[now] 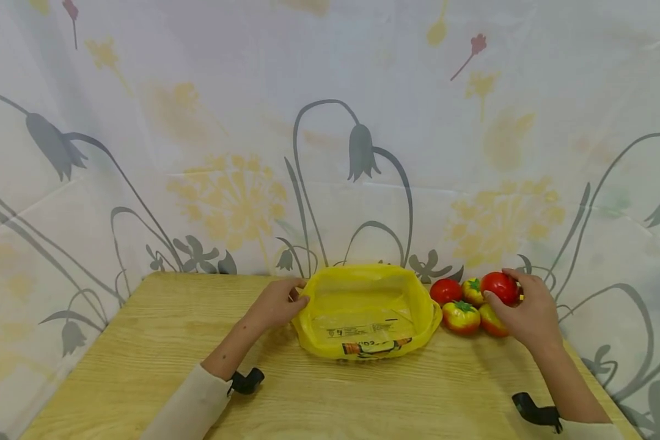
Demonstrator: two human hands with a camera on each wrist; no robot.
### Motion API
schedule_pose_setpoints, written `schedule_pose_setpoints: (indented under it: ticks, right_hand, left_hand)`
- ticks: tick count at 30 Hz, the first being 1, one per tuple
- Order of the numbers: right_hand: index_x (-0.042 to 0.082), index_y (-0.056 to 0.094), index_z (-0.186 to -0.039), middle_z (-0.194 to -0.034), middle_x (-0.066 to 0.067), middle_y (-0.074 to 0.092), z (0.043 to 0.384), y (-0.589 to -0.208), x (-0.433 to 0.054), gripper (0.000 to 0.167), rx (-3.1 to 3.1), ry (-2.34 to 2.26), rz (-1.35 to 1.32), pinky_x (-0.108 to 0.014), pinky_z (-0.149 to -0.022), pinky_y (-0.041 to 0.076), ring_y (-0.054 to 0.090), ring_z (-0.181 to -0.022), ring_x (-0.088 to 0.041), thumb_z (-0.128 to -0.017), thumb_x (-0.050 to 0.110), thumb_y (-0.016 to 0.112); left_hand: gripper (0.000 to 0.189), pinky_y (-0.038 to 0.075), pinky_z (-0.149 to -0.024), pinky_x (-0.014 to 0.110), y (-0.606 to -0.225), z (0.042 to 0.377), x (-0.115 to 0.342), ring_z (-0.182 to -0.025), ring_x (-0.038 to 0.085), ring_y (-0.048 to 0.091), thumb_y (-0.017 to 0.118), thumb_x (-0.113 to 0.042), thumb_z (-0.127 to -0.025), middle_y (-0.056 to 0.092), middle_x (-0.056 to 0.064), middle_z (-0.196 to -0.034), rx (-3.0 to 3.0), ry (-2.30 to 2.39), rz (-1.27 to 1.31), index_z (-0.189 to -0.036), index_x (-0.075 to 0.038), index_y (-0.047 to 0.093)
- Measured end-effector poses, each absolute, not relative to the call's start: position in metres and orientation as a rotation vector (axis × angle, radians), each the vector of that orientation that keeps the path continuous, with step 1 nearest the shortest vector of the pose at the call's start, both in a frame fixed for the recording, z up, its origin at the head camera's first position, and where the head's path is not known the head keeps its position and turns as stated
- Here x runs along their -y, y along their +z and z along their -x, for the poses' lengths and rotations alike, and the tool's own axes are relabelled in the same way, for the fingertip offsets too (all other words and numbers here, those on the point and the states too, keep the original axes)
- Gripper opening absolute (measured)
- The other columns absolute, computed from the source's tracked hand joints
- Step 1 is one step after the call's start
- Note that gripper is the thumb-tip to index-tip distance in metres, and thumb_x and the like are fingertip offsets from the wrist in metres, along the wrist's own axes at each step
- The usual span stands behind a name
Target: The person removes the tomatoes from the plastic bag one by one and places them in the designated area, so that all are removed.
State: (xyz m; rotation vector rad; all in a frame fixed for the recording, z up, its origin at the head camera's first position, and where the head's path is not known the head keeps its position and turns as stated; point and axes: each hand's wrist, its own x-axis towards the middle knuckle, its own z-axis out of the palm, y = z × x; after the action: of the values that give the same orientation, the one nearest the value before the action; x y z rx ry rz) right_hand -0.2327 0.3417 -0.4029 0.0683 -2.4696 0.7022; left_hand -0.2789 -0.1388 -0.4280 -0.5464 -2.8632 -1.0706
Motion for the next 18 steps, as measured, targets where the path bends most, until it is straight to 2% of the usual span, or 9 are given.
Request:
schedule_pose_setpoints:
  ticks: [3, 8, 10, 13, 15, 18]
  right_hand:
    - [-0.01, 0.059, -0.139, -0.129, -0.037, 0.055, 0.234, -0.405, -0.35, 0.056, 2.468, 0.687, -0.041, -0.058, -0.078, 0.053, 0.055, -0.105, -0.05, -0.094, 0.018, 0.078]
    - [-0.009, 0.057, -0.14, -0.128, -0.036, 0.055, 0.235, -0.408, -0.364, 0.059, 2.492, 0.701, 0.022, -0.042, -0.071, 0.05, 0.056, -0.1, -0.046, -0.095, 0.023, 0.078]
    - [-0.01, 0.056, -0.141, -0.13, -0.037, 0.054, 0.235, -0.409, -0.37, 0.06, 2.509, 0.715, 0.034, -0.045, -0.071, 0.052, 0.055, -0.102, -0.049, -0.097, 0.025, 0.076]
    - [-0.012, 0.055, -0.142, -0.133, -0.04, 0.052, 0.237, -0.412, -0.377, 0.061, 2.519, 0.72, 0.044, -0.055, -0.076, 0.054, 0.053, -0.107, -0.052, -0.097, 0.025, 0.075]
    - [-0.012, 0.055, -0.142, -0.135, -0.04, 0.051, 0.238, -0.413, -0.382, 0.061, 2.52, 0.72, 0.061, -0.056, -0.077, 0.053, 0.051, -0.109, -0.054, -0.098, 0.024, 0.075]
    - [-0.012, 0.054, -0.142, -0.134, -0.04, 0.051, 0.239, -0.415, -0.388, 0.06, 2.526, 0.73, 0.093, -0.05, -0.076, 0.052, 0.051, -0.111, -0.054, -0.098, 0.023, 0.074]
  left_hand:
    - [0.04, 0.056, -0.067, 0.032, -0.429, 0.279, 0.139, -0.088, 0.02, 0.068, 0.068, -0.02, -0.104, 0.072, 0.01, -0.105, 2.865, -1.077, 0.537, -0.141, -0.005, 0.066]
    - [0.04, 0.055, -0.067, 0.032, -0.43, 0.279, 0.139, -0.087, 0.019, 0.068, 0.068, -0.02, -0.104, 0.072, 0.009, -0.105, 2.859, -1.09, 0.548, -0.141, -0.005, 0.066]
    - [0.04, 0.055, -0.068, 0.033, -0.43, 0.278, 0.14, -0.088, 0.019, 0.068, 0.067, -0.02, -0.104, 0.072, 0.009, -0.105, 2.86, -1.092, 0.547, -0.141, -0.004, 0.066]
    - [0.041, 0.055, -0.068, 0.033, -0.431, 0.278, 0.14, -0.088, 0.019, 0.068, 0.067, -0.021, -0.104, 0.072, 0.009, -0.105, 2.865, -1.09, 0.54, -0.142, -0.005, 0.066]
    - [0.041, 0.055, -0.068, 0.033, -0.431, 0.278, 0.14, -0.089, 0.019, 0.068, 0.067, -0.021, -0.105, 0.072, 0.009, -0.106, 2.867, -1.092, 0.533, -0.142, -0.005, 0.066]
    - [0.041, 0.056, -0.067, 0.033, -0.43, 0.278, 0.14, -0.089, 0.02, 0.068, 0.067, -0.021, -0.105, 0.072, 0.01, -0.107, 2.87, -1.093, 0.521, -0.142, -0.006, 0.065]
